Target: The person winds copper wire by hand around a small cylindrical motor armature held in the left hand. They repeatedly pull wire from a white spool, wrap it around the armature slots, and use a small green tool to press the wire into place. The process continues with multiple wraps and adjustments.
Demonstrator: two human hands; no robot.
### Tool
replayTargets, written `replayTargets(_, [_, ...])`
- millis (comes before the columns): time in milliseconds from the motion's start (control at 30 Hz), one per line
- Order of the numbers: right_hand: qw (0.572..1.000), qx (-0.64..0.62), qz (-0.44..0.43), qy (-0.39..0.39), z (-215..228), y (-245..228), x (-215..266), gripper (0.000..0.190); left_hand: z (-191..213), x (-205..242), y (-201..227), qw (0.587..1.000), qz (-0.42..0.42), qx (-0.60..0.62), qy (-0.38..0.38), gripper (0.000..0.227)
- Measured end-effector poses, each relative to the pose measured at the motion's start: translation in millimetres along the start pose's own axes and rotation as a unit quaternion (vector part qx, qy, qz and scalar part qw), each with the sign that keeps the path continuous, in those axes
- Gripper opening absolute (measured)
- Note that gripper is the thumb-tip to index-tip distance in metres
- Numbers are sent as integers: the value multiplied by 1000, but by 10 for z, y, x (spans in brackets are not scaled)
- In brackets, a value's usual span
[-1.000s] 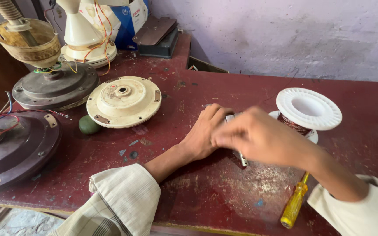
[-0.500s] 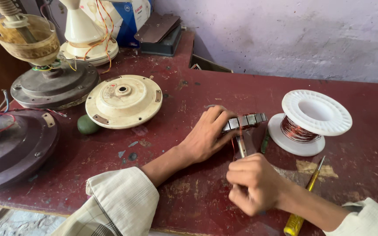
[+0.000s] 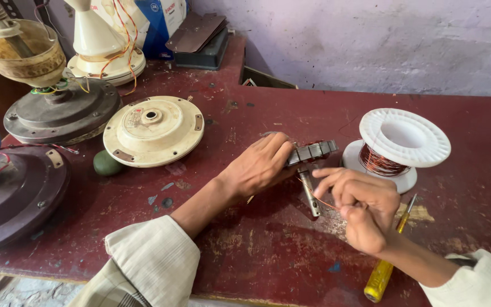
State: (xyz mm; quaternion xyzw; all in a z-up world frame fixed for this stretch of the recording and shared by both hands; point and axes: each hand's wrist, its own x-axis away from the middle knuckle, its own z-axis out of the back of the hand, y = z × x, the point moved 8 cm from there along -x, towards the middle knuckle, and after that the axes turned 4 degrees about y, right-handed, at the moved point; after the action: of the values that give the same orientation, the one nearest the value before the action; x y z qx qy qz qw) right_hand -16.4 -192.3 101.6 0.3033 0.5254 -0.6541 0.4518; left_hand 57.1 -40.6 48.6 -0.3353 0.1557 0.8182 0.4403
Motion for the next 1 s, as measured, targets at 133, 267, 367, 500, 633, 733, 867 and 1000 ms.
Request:
replayTargets(133, [998,-15,25,59,154,34,61,10,-47,39,-64,994,-66,-91,6,29])
replayTargets(267, [988,-123,-41,80,259,229,109,17,-106,52,-352,986,-15,-156,-50,15])
replayTargets(367, [921,-298,-225,108,236,680,154,24,67,59,-459,993,34,-112,-15,25])
replayTargets(500, [919,-132,-355,104,224,1015,237,25,255,26,-398,994,80,-62,36,41])
replayTargets(633, [923,102,-371,11,99,1021,211,28,168,-38,-404,979,184,83,14,51])
replayTargets(733, [913,150,-370,-82,-122,942,183,29,182,-88,-324,975,174,128,47,65])
replayTargets(867, [878,210,-418,-103,-164,894,204,27,253,-112,-323,982,158,75,66,43])
replayTargets(1000, [922,200,-313,-108,-220,716,78,24,345,-56,-313,995,94,-11,17,41])
